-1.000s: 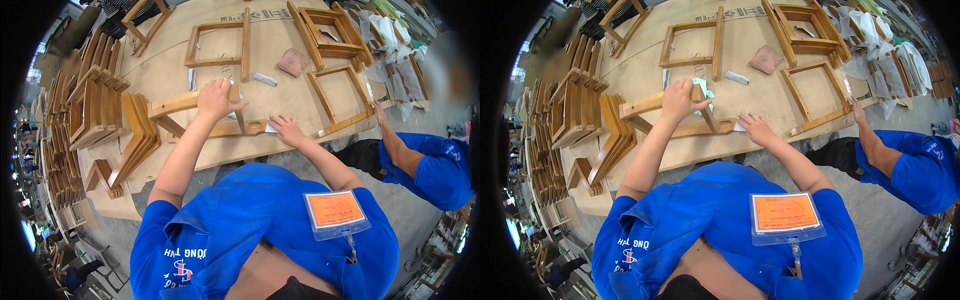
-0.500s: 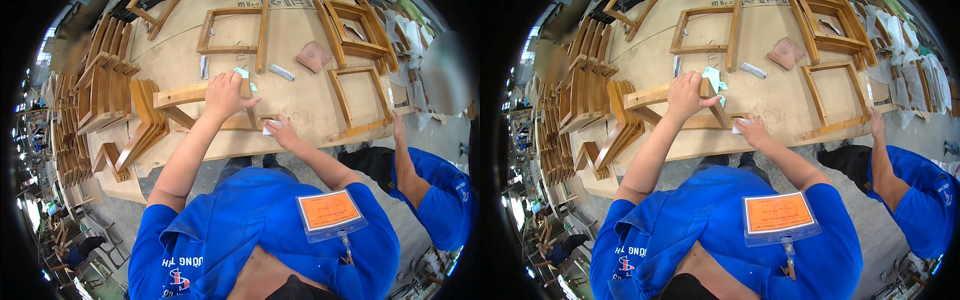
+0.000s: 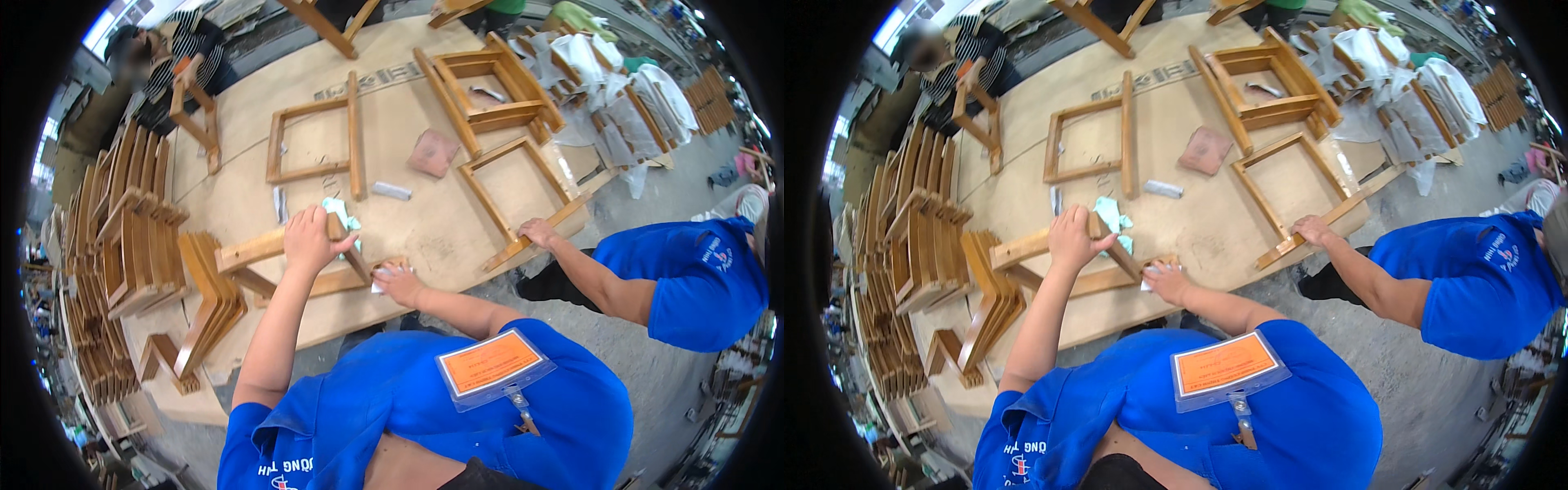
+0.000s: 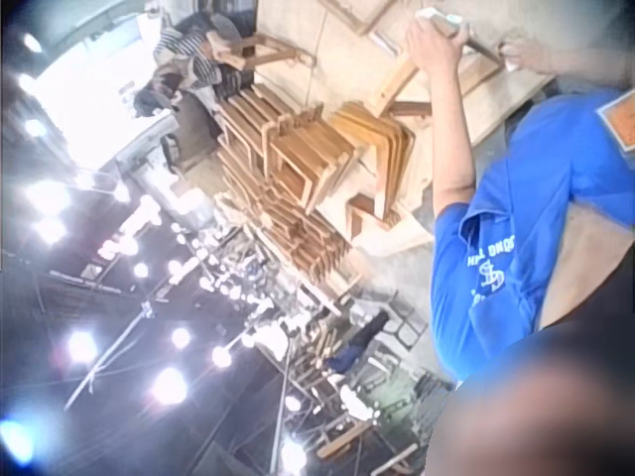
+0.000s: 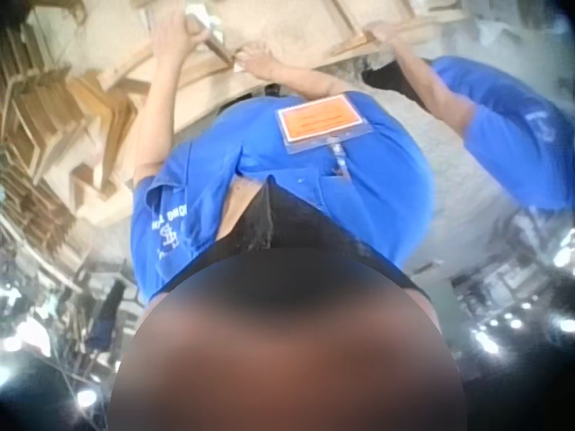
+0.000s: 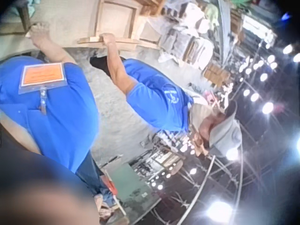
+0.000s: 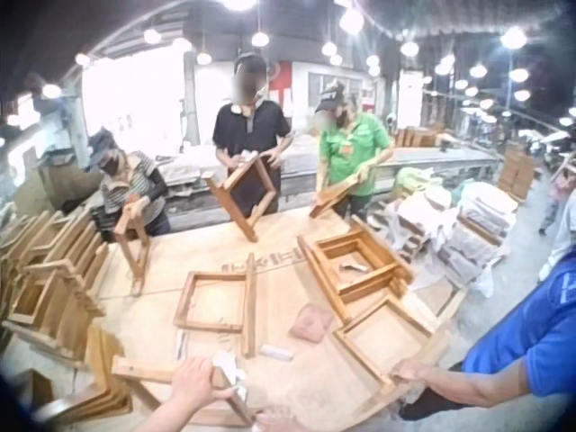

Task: The person wipes wooden chair frame parts with a cloth on a workbench, handling each piece one at a time, turning them over to wipe multiple sides, and placing them back on the table. Other workers are visible in the background performing similar actions.

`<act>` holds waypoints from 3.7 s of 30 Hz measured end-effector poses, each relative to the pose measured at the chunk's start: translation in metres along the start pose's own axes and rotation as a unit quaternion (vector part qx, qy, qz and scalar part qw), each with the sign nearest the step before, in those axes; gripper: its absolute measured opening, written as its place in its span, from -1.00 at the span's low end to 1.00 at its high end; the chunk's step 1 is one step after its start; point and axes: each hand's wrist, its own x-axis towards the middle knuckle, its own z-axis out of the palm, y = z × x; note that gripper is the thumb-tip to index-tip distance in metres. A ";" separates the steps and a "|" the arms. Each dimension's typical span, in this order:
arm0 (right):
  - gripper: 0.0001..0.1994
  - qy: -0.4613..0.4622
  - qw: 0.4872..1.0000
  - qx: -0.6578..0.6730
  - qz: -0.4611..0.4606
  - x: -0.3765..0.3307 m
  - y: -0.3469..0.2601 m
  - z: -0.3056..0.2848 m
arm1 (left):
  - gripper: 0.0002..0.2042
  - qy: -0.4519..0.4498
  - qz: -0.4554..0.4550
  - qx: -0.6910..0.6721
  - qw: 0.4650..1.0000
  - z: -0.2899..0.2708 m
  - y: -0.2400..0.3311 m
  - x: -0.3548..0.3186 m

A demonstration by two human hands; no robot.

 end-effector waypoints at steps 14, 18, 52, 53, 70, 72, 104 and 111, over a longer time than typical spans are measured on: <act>-0.51 -0.141 0.984 0.090 0.068 -0.001 -0.005 0.000 | -0.41 0.007 0.011 0.014 1.000 0.009 -0.005 -0.003; -0.54 -0.126 0.986 0.096 0.046 0.006 -0.010 -0.003 | -0.43 -0.001 0.012 0.012 1.000 0.011 -0.007 0.000; -0.49 -0.138 0.966 -0.035 0.215 -0.045 0.053 -0.030 | -0.44 0.017 0.018 0.023 0.999 -0.006 0.009 -0.020; -0.49 -0.099 0.979 -0.013 0.179 -0.042 0.054 -0.028 | -0.44 0.024 0.019 0.014 0.999 -0.007 0.010 -0.021; -0.57 -0.131 0.978 0.094 0.135 -0.027 0.048 -0.025 | -0.45 0.004 0.010 0.022 1.000 -0.011 0.014 -0.026; -0.57 -0.140 0.973 0.085 0.161 -0.038 0.058 -0.031 | -0.44 0.004 0.012 0.024 1.000 -0.011 0.013 -0.028; -0.60 -0.102 0.991 0.073 -0.044 0.043 0.073 -0.007 | -0.41 0.026 0.012 0.032 0.999 -0.019 0.023 -0.051; -0.74 -0.096 0.925 0.316 0.186 0.091 0.083 -0.015 | -0.41 0.014 0.008 0.044 0.999 -0.019 0.024 -0.050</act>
